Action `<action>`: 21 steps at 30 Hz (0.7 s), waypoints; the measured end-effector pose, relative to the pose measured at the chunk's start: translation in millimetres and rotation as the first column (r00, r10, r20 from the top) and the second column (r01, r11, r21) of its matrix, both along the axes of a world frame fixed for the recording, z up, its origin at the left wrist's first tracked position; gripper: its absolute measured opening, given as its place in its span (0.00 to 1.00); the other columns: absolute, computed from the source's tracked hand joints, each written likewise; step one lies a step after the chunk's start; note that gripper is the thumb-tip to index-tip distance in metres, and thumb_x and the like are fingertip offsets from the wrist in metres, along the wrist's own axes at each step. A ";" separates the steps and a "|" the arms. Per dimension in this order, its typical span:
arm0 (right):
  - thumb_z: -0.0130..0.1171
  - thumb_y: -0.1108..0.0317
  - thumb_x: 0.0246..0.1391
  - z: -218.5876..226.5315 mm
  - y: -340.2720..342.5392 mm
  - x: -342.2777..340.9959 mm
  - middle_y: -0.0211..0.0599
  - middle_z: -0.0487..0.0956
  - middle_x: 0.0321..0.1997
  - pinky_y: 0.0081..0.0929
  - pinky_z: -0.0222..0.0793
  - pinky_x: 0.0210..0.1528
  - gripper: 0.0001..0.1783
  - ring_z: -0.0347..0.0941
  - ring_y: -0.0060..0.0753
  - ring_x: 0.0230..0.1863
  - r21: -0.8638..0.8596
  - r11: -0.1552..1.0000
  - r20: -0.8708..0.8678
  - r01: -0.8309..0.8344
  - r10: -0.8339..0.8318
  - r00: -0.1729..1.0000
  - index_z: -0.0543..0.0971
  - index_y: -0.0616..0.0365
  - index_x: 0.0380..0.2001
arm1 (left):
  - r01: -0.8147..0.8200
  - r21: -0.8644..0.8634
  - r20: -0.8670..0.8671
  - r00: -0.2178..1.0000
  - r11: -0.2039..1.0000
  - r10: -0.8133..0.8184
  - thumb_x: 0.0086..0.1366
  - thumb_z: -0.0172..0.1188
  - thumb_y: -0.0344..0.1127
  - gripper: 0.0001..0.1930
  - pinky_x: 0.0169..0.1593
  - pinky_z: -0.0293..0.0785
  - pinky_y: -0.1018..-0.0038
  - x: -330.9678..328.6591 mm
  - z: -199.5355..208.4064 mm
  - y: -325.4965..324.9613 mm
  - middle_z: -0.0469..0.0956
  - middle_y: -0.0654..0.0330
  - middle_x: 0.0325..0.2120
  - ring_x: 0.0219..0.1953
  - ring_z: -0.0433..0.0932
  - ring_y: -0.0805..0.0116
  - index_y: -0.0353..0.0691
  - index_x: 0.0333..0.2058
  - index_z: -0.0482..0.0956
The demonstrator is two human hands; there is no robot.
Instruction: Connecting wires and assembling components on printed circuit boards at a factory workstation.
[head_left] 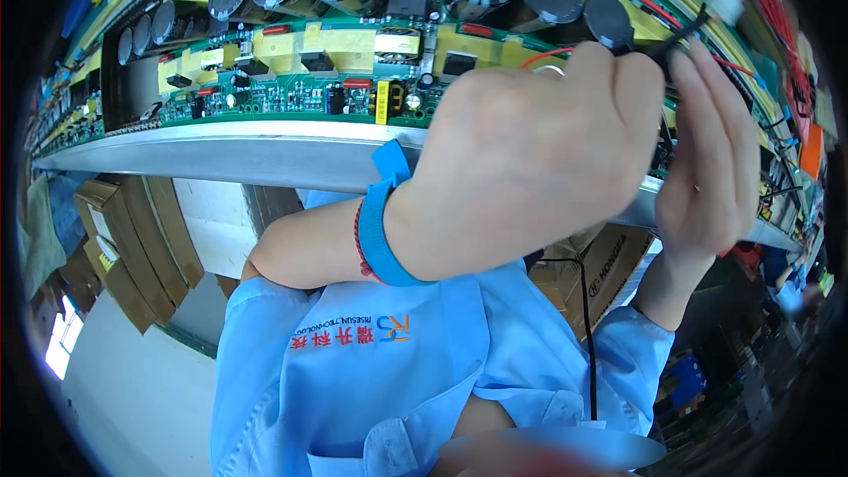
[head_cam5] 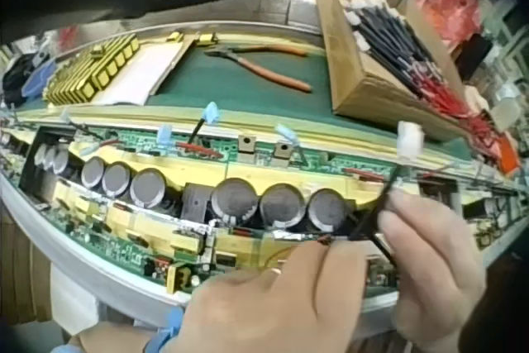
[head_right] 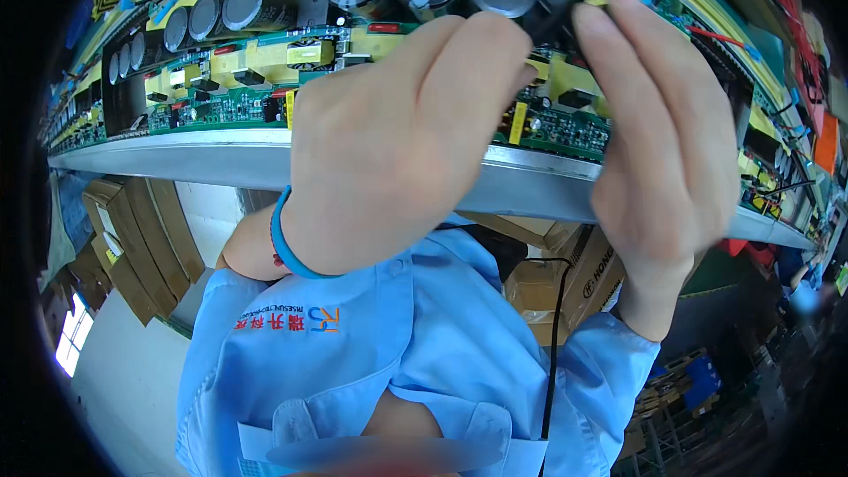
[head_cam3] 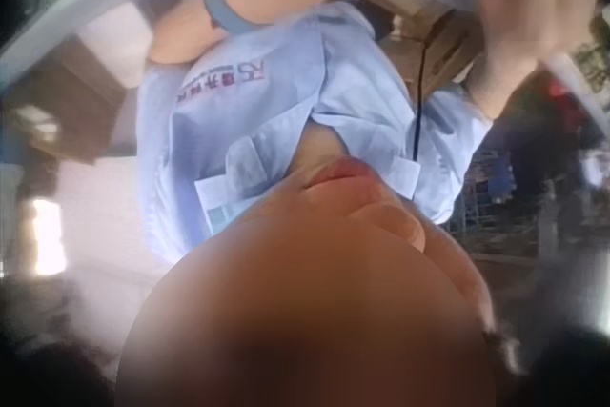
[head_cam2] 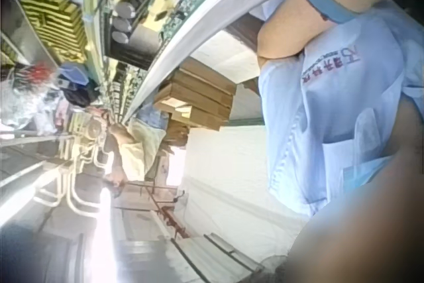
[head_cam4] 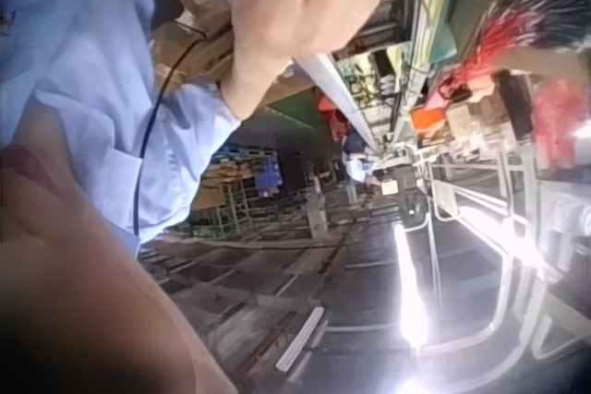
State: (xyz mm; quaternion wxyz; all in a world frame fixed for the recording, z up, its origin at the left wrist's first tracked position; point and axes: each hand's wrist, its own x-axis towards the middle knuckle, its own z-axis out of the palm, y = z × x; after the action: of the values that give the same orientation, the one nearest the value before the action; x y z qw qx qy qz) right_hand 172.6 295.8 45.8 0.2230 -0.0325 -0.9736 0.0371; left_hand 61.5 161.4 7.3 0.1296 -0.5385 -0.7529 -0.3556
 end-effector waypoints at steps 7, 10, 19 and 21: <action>0.56 0.84 0.44 -9.8 6.8 -4.0 0.41 0.80 0.49 0.35 0.69 0.58 0.22 0.76 0.41 0.53 0.181 0.983 0.034 0.038 -0.045 0.998 0.82 0.60 0.45 | 0.075 -0.038 -0.097 0.992 0.996 -0.079 0.44 0.58 0.32 0.08 0.19 0.65 0.78 2.8 -2.6 -11.7 0.69 0.63 0.20 0.18 0.72 0.75 0.37 0.25 0.73; 0.54 0.84 0.44 -11.6 10.2 -9.3 0.37 0.80 0.49 0.40 0.68 0.59 0.20 0.76 0.40 0.54 0.151 0.988 0.100 0.006 -0.021 0.995 0.82 0.60 0.43 | 0.185 0.029 0.004 0.983 0.982 -0.186 0.44 0.61 0.26 0.12 0.25 0.70 0.74 -4.4 9.7 -37.2 0.78 0.58 0.28 0.24 0.77 0.68 0.37 0.31 0.79; 0.62 0.75 0.52 7.3 18.9 -11.8 0.40 0.81 0.46 0.40 0.68 0.56 0.13 0.76 0.43 0.52 0.189 0.976 0.184 -0.108 0.073 0.980 0.81 0.61 0.42 | -0.615 -0.088 -0.244 0.776 0.783 0.582 0.63 0.63 0.40 0.14 0.50 0.67 0.65 -126.6 14.8 -193.9 0.82 0.57 0.41 0.45 0.78 0.58 0.40 0.45 0.80; 0.62 0.74 0.53 7.2 23.3 -11.3 0.42 0.81 0.45 0.40 0.68 0.57 0.13 0.76 0.44 0.53 0.146 0.982 0.202 -0.119 0.088 0.975 0.81 0.62 0.43 | -0.812 -0.184 -0.469 0.568 0.554 0.677 0.69 0.53 0.53 0.23 0.58 0.60 0.60 -140.1 -3.6 -223.4 0.78 0.56 0.47 0.53 0.74 0.59 0.41 0.50 0.77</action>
State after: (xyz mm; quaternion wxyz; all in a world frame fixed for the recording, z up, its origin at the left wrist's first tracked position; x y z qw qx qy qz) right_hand 161.2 319.0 53.0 0.1263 0.0326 -0.9910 -0.0316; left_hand -78.6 -62.0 3.7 0.2925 -0.2279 -0.9286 -0.0116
